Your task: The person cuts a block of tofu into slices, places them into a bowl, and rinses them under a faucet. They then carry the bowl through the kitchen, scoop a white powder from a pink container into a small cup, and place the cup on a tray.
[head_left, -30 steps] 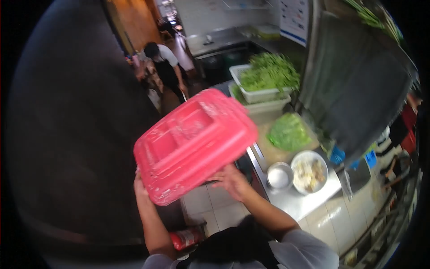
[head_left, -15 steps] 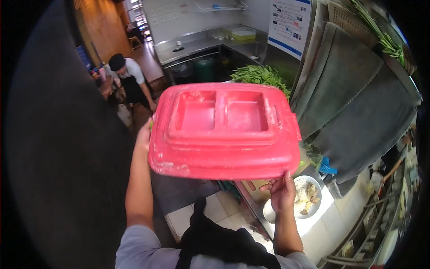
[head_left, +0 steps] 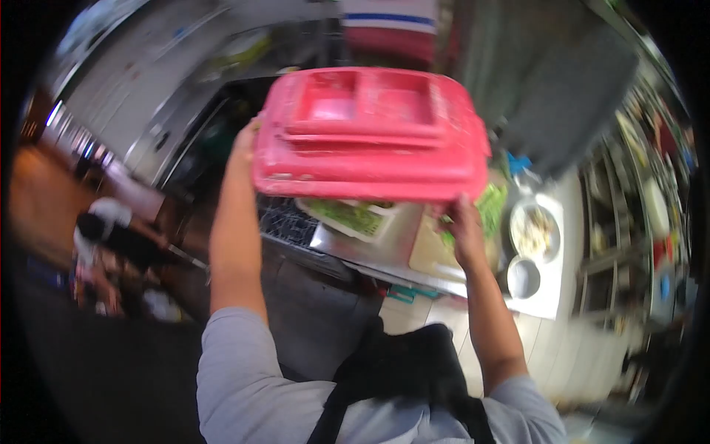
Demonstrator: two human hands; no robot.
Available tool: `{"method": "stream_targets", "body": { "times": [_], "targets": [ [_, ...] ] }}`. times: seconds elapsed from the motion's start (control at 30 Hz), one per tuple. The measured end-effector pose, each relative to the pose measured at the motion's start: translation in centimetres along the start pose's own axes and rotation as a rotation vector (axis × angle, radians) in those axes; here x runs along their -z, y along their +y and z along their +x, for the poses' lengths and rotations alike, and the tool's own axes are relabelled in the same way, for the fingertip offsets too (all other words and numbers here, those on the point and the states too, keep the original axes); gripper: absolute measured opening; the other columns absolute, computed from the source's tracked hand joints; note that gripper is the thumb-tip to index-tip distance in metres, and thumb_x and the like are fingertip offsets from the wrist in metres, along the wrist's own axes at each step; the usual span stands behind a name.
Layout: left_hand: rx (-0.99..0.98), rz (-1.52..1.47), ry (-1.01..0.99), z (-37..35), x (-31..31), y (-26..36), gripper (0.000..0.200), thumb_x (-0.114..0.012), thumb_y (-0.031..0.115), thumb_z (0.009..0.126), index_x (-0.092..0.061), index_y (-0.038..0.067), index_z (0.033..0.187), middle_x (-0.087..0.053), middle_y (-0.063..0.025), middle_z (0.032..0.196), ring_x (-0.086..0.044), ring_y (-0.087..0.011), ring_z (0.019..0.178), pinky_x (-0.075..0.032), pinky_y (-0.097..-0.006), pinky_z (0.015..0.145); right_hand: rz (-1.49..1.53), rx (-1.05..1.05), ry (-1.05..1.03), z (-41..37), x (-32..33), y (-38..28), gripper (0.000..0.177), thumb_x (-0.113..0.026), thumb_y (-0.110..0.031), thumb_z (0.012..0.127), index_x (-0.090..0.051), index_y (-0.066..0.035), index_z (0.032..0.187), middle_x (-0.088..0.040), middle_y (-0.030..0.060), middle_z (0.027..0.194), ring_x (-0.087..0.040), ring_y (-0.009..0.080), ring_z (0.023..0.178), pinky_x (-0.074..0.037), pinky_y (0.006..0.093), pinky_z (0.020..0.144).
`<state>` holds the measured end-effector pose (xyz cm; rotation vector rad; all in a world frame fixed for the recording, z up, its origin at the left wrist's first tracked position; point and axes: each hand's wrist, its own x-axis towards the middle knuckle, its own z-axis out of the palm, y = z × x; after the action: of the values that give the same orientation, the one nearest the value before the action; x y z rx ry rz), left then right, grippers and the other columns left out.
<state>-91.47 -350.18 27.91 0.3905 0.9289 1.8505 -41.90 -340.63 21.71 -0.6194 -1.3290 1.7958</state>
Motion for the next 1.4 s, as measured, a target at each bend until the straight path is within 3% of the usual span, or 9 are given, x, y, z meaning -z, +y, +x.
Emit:
{"method": "stream_targets", "body": {
  "times": [0.13,0.27,0.47,0.87,1.0,1.07,1.3,1.37,1.4],
  "targets": [
    [0.044,0.277,0.015,5.1,2.9,1.3,0.027,-0.060,0.021,0.087,-0.061,0.005,0.109,-0.066,-0.0103,0.099,-0.065,-0.0275,0.090,-0.053,-0.0426,0.085,-0.146,-0.049,0.110,1.7,-2.1,2.2,0.056,-0.044,-0.056,0.093,-0.065,-0.005,0.085,-0.064,0.0039,0.079,-0.060,0.0134,0.072,-0.049,0.0276,0.055],
    [0.285,0.296,0.151,6.0,1.3,1.2,0.061,-0.032,0.053,0.095,-0.046,0.008,0.134,-0.049,-0.0177,0.135,-0.050,-0.0375,0.120,-0.037,-0.0526,0.104,-0.171,-0.108,0.050,2.0,-3.6,4.2,0.054,-0.042,-0.054,0.095,-0.058,-0.003,0.095,-0.062,0.0035,0.080,-0.060,0.0119,0.073,-0.048,0.0261,0.056],
    [0.309,0.358,-0.067,9.5,7.9,2.9,0.067,-0.037,0.057,0.093,-0.045,0.006,0.135,-0.051,-0.0166,0.133,-0.051,-0.0365,0.119,-0.038,-0.0499,0.104,-0.129,-0.108,0.057,0.6,-3.6,4.3,0.057,-0.040,-0.058,0.094,-0.053,-0.003,0.100,-0.059,0.0045,0.081,-0.058,0.0123,0.073,-0.046,0.0249,0.055],
    [0.205,0.384,0.386,6.9,11.9,3.4,0.065,-0.035,0.049,0.095,-0.039,-0.002,0.135,-0.046,-0.0193,0.137,-0.044,-0.0353,0.127,-0.032,-0.0489,0.108,-0.159,-0.286,0.192,-8.4,1.5,7.2,0.043,-0.051,-0.047,0.093,-0.056,-0.005,0.101,-0.062,0.0038,0.086,-0.058,0.0110,0.073,-0.046,0.0249,0.057],
    [-0.014,0.512,0.599,3.0,18.7,2.6,0.024,-0.046,0.026,0.090,-0.059,0.006,0.091,-0.065,-0.0095,0.085,-0.064,-0.0209,0.068,-0.055,-0.0286,0.055,-0.153,-0.420,0.450,-16.8,8.3,8.7,0.034,-0.059,-0.039,0.090,-0.058,-0.006,0.098,-0.063,0.0025,0.082,-0.059,0.0112,0.069,-0.047,0.0257,0.056],
    [0.087,0.640,0.614,-4.8,15.1,-2.3,0.024,-0.052,0.020,0.086,-0.047,0.013,0.064,-0.043,-0.0013,0.049,-0.040,-0.0121,0.037,-0.028,-0.0224,0.031,-0.242,-0.424,0.566,-21.6,11.5,8.3,0.032,-0.061,-0.035,0.090,-0.058,-0.004,0.096,-0.063,0.0036,0.080,-0.059,0.0116,0.067,-0.048,0.0269,0.056],
    [0.378,0.439,0.625,-18.6,23.8,-19.3,0.020,-0.059,0.024,0.085,-0.057,0.005,0.090,-0.059,-0.0090,0.075,-0.057,-0.0199,0.060,-0.046,-0.0298,0.051,-0.487,-0.384,0.931,-27.5,18.3,5.6,0.029,-0.058,-0.029,0.091,-0.059,0.001,0.092,-0.063,0.0073,0.075,-0.059,0.0128,0.063,-0.048,0.0265,0.057],
    [0.734,0.972,1.066,-21.2,18.2,-21.4,0.047,-0.061,0.030,0.086,-0.052,0.001,0.120,-0.053,-0.0193,0.122,-0.057,-0.0290,0.097,-0.047,-0.0512,0.082,-0.479,-0.369,0.909,-25.8,19.8,4.0,0.033,-0.057,-0.035,0.091,-0.059,-0.001,0.092,-0.063,0.0068,0.074,-0.060,0.0121,0.061,-0.046,0.0255,0.052],
    [0.718,0.899,0.919,-22.0,16.9,-22.1,0.056,-0.063,0.035,0.084,-0.047,0.004,0.128,-0.044,-0.0184,0.132,-0.052,-0.0301,0.105,-0.043,-0.0535,0.086,-0.456,-0.356,0.891,-24.2,20.9,3.6,0.037,-0.055,-0.040,0.092,-0.058,-0.003,0.092,-0.063,0.0063,0.074,-0.060,0.0115,0.060,-0.044,0.0245,0.047]
  ]
}}
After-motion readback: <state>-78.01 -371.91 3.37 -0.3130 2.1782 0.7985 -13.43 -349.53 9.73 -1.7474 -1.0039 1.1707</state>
